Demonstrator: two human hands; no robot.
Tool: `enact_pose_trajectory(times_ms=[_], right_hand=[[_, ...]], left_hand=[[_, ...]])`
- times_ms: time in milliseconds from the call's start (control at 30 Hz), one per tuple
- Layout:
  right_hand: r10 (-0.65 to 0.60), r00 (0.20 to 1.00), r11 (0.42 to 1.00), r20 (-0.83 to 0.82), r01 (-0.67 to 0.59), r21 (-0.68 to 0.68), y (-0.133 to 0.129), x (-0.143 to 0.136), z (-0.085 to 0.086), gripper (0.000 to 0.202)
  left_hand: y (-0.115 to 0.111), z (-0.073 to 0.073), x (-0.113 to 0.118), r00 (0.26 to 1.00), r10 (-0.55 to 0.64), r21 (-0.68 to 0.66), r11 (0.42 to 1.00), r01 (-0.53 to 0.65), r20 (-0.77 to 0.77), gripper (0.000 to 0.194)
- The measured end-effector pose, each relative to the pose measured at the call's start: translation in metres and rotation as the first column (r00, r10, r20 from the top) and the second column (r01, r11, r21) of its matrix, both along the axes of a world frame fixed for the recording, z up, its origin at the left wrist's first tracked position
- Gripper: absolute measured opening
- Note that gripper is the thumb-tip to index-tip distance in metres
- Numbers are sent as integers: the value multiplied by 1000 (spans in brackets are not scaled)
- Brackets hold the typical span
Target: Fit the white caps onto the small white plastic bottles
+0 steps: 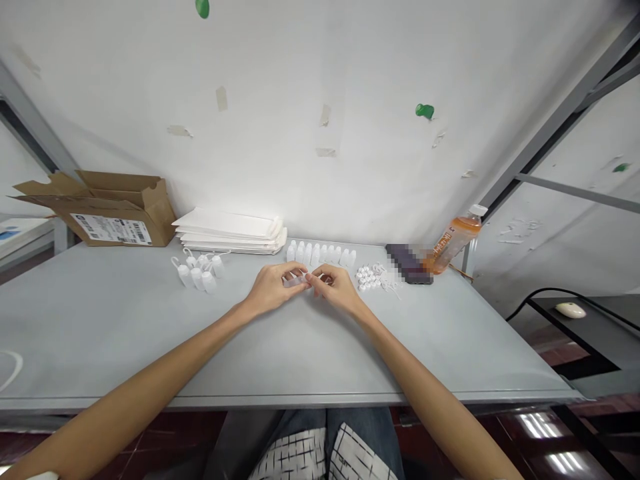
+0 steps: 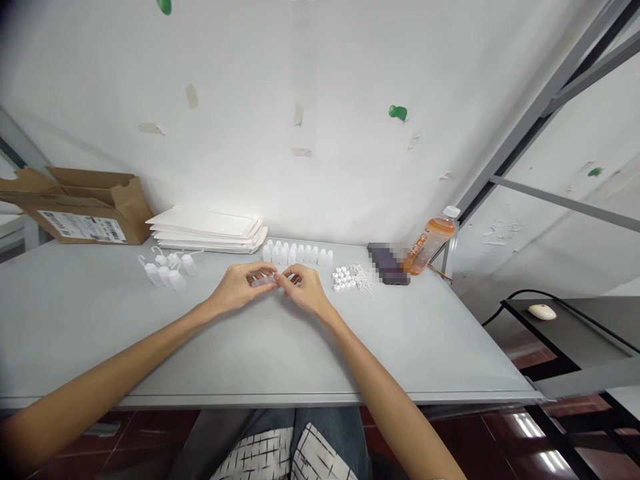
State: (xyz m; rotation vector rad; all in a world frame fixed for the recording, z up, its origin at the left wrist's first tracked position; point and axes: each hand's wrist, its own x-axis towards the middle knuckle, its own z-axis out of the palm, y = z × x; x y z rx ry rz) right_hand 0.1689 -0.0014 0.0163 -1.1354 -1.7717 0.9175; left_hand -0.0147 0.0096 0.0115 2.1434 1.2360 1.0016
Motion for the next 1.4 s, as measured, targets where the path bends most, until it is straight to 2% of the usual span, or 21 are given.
enact_pose_trajectory(times_ms=[133, 267, 367, 667, 933, 1233, 1400], right_hand=[[10, 999, 1000, -52, -11, -23, 1, 1, 0, 37], [40, 999, 996, -29, -43, -84, 0, 1, 2, 40], [54, 998, 995, -26, -56, -78, 0, 1, 3, 43], [14, 998, 997, -54, -18, -79, 5, 3, -3, 34], [116, 989, 979, -95, -130, -158, 5, 3, -5, 27], [112, 993, 989, 32, -108, -105, 7, 5, -7, 21], [116, 992, 991, 47, -113, -71, 7, 7, -6, 19]], left_hand=[[-1, 2, 0, 1000, -6, -27, 1000, 6, -13, 28], [-1, 3, -1, 999, -17, -32, 999, 16, -28, 27], [-1, 2, -1, 999, -30, -21, 999, 29, -40, 25], [3, -1, -3, 995, -4, -17, 1000, 3, -97, 34], [2, 1, -2, 996, -5, -43, 999, 2, -84, 29], [2, 2, -2, 999, -32, -95, 995, 28, -44, 27], [4, 2, -3, 999, -19, -124, 992, 14, -36, 31]])
